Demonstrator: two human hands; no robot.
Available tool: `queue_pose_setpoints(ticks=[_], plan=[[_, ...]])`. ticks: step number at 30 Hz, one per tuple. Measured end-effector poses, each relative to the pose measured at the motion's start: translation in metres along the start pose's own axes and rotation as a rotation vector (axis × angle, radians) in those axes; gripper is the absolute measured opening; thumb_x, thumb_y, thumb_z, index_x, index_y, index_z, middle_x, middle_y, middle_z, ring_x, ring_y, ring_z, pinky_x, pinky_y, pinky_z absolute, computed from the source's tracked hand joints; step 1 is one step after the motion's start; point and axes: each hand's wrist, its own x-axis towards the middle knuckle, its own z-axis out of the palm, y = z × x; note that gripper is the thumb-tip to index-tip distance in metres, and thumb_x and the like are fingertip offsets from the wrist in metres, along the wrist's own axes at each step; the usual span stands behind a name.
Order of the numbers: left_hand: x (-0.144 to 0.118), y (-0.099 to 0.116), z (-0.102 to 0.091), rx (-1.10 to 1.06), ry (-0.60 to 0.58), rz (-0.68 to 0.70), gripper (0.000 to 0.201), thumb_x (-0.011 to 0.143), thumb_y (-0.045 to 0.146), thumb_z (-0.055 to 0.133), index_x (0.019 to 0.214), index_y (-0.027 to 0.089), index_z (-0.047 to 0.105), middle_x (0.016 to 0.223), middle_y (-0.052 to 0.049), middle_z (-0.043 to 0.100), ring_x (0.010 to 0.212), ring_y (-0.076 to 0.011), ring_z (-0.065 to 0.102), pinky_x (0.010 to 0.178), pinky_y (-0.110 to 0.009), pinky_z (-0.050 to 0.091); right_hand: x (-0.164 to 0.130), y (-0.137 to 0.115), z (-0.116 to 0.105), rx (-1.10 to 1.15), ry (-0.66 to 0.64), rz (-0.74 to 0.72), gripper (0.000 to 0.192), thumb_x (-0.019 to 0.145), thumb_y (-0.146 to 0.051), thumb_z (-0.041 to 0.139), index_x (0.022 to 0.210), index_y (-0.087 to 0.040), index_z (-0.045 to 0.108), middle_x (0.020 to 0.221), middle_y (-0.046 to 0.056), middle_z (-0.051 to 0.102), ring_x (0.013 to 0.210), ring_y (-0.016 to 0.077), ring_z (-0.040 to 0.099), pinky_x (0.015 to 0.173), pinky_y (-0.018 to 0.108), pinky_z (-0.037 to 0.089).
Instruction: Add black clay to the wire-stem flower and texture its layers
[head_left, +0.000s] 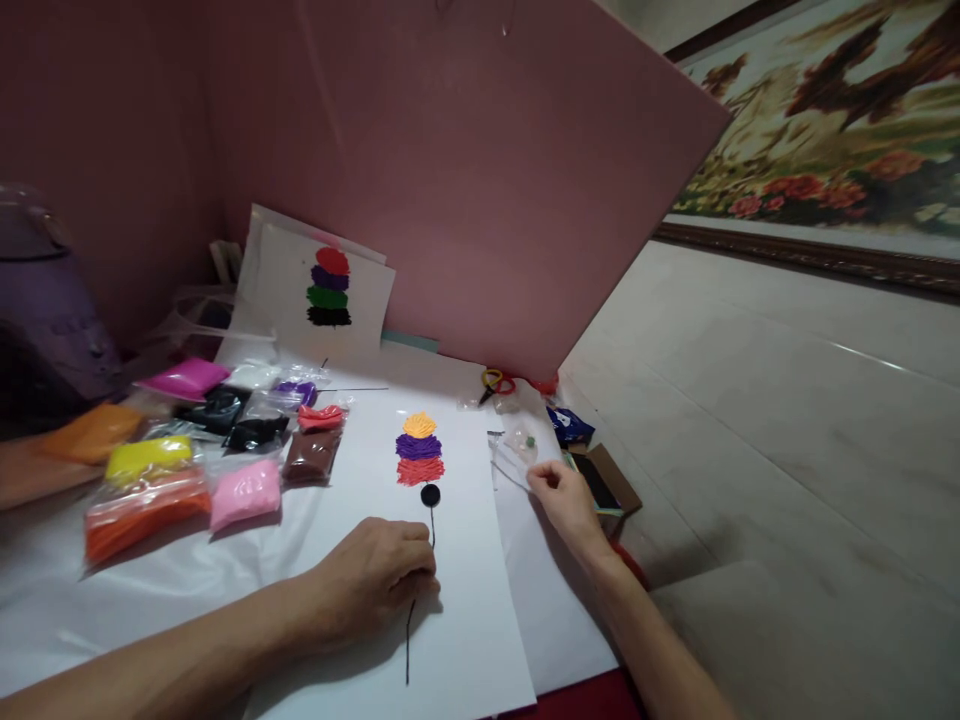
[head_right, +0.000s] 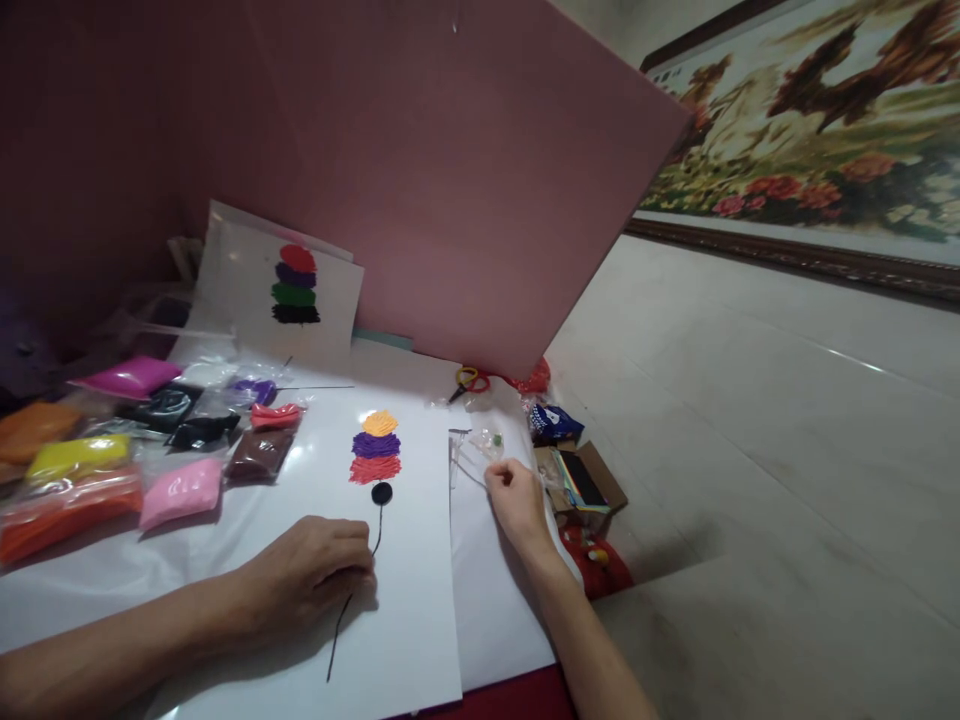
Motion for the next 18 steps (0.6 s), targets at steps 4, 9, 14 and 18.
queue_pose_setpoints(ticks=[4,9,14,18], plan=[[0.003,0.003,-0.007,-0.228,0.092,-0.157,0.019,0.085,0.016,0.049,0.072,0.017,0.063,0.066,0.0,0.062,0.06,-0.0137,0.056,0.06,-0.024,0.04,-0.015,-0.024,-0.001,0.084,0.013,0.004,0.026,0.079,-0.041,0.05,0.077,-0.018,0.06,0.065,0.005,0.066,0.056,0.0196,0.059,0.05,0.028,0.043],[0.005,0.008,-0.015,-0.373,0.154,-0.253,0.024,0.087,0.027,0.05,0.071,0.017,0.064,0.066,-0.003,0.065,0.062,-0.0159,0.059,0.06,-0.025,0.042,-0.024,-0.053,-0.01,0.007,0.254,-0.27,0.02,0.082,-0.033,0.052,0.07,-0.019,0.06,0.068,0.006,0.065,0.063,0.0196,0.06,0.06,0.03,0.046],[0.005,0.006,-0.013,-0.445,0.121,-0.314,0.02,0.084,0.027,0.051,0.073,0.017,0.065,0.069,-0.003,0.067,0.064,-0.0165,0.06,0.061,-0.025,0.043,-0.017,-0.071,-0.025,0.366,0.288,-0.097,0.02,0.078,-0.038,0.064,0.077,-0.017,0.063,0.063,0.003,0.062,0.053,0.0152,0.054,0.047,0.026,0.044],[0.004,0.005,-0.014,-0.577,0.216,-0.344,0.023,0.087,0.034,0.051,0.094,0.018,0.066,0.064,0.002,0.06,0.058,-0.0143,0.052,0.056,-0.024,0.04,-0.041,-0.095,0.002,0.751,-0.359,0.111,0.025,0.07,-0.039,0.074,0.07,-0.016,0.064,0.055,-0.001,0.059,0.045,0.0108,0.051,0.038,0.021,0.041]])
